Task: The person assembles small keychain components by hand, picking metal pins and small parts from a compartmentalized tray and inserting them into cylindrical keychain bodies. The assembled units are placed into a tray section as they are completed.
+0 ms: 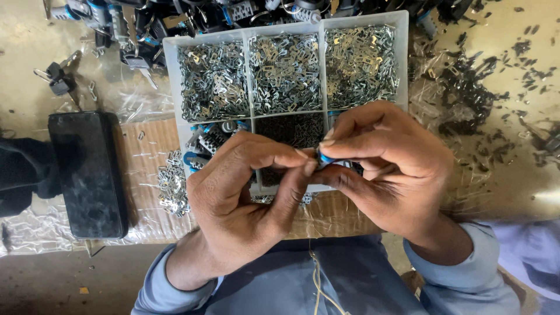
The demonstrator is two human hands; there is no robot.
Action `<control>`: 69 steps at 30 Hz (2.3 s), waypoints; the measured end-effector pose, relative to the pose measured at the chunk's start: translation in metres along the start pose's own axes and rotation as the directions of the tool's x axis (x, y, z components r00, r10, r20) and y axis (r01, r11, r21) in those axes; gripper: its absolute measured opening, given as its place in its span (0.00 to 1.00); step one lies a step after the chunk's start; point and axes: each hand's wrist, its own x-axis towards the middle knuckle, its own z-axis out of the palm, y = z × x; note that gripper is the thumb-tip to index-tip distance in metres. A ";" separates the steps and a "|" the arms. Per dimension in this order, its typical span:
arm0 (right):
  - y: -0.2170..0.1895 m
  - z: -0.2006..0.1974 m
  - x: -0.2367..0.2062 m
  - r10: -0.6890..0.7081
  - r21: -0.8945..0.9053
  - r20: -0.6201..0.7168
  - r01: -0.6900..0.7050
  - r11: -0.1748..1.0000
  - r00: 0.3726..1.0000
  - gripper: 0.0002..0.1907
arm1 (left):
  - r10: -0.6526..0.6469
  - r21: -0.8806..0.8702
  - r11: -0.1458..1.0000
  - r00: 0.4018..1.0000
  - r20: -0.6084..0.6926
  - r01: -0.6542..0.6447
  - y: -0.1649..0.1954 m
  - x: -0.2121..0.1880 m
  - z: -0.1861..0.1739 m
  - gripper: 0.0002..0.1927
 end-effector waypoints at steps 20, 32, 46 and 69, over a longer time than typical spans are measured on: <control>0.006 0.005 0.013 -0.115 0.167 -0.080 0.127 0.978 0.990 0.13 | 0.197 0.373 0.902 0.976 0.093 -0.218 0.011 0.023 -0.002 0.12; 0.008 -0.002 0.004 -0.038 0.113 -0.056 0.044 0.993 0.998 0.17 | -0.004 -0.008 1.000 0.999 -0.038 0.004 0.002 0.006 0.008 0.08; 0.000 0.000 0.004 0.010 0.143 -0.050 -0.003 0.990 0.999 0.14 | 0.046 0.019 0.999 0.999 0.010 -0.046 0.004 0.008 0.003 0.10; -0.004 -0.080 -0.172 0.129 0.660 -0.200 0.036 0.751 0.971 0.16 | 0.320 0.337 0.593 0.598 0.734 -0.731 0.099 0.036 0.047 0.07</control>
